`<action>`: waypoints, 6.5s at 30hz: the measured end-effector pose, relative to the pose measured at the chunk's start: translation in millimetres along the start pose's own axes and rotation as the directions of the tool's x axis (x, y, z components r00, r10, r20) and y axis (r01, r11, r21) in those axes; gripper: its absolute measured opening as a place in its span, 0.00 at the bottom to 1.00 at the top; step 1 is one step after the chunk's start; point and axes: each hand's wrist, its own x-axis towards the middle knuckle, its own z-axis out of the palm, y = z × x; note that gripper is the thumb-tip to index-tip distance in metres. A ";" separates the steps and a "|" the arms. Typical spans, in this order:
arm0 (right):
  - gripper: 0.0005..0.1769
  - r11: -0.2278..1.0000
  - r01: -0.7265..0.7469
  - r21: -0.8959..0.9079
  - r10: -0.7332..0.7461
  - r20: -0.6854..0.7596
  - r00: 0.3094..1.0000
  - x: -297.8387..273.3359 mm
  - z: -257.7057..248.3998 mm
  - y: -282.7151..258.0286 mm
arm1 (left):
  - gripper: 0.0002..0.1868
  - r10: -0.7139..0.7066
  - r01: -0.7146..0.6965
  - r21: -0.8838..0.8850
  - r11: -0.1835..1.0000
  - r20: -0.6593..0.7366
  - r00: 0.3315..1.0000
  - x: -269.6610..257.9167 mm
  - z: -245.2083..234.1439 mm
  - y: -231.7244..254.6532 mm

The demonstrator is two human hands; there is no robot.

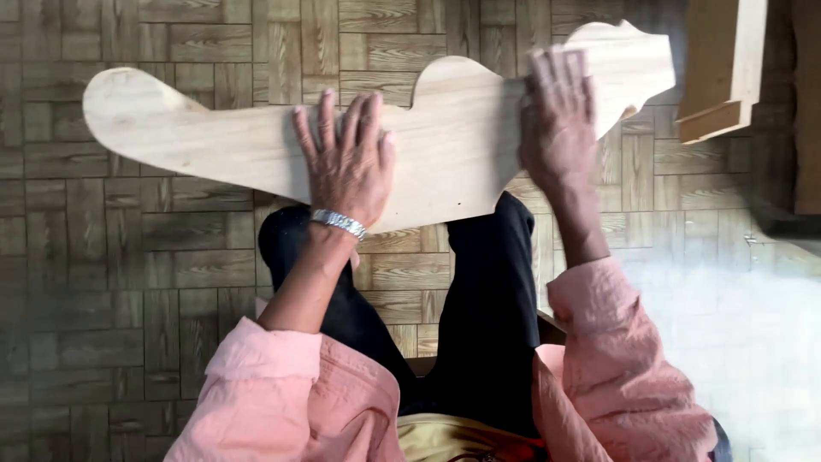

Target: The person sits on a low chair and sands a large, irregularly shaped piece of light-colored wood using a sanding block. They hold the wood with one hand and rub the sanding block across the surface with the other, occasionally repositioning the wood to reach different areas.

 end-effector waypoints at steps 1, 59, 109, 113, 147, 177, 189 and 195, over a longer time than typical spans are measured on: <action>0.27 0.996 0.086 -0.008 -0.086 -0.037 0.996 -7.0 3.8 -15.6 | 0.28 0.031 -0.031 0.022 0.999 0.022 0.999 1.5 7.9 0.5; 0.28 0.980 0.191 0.063 -0.187 -0.068 0.980 -21.4 11.6 -65.0 | 0.30 0.065 0.374 -0.296 -0.879 0.703 0.708 -0.1 -78.2 53.6; 0.26 0.979 0.190 0.079 -0.183 -0.088 0.979 -24.0 9.8 -67.3 | 0.43 0.198 0.409 -0.199 -0.891 0.640 0.742 -11.7 -44.1 22.6; 0.26 0.978 0.193 0.079 -0.187 -0.072 0.980 -24.4 8.7 -67.7 | 0.43 0.194 0.397 -0.194 -0.897 0.635 0.748 -12.4 -45.9 21.6; 0.28 0.985 0.159 0.063 -0.156 -0.050 0.986 -22.6 12.3 -65.6 | 0.45 -0.049 0.356 -0.590 -0.725 0.560 0.827 -3.8 -29.3 12.9; 0.42 0.907 0.358 -0.221 -0.278 0.323 0.905 -26.0 44.0 -79.7 | 0.23 0.153 -0.122 -0.430 0.895 0.039 0.987 1.6 -13.4 -103.7; 0.31 0.967 -0.195 -0.165 0.191 -0.039 0.981 13.7 -4.8 106.5 | 0.20 0.174 -0.154 0.145 0.977 -0.143 0.974 -14.3 10.2 -126.2; 0.13 0.969 0.224 0.102 -0.198 -0.218 0.956 -24.2 45.0 -19.9 | 0.18 0.197 -0.163 0.214 0.963 -0.147 0.969 -12.7 12.8 -127.2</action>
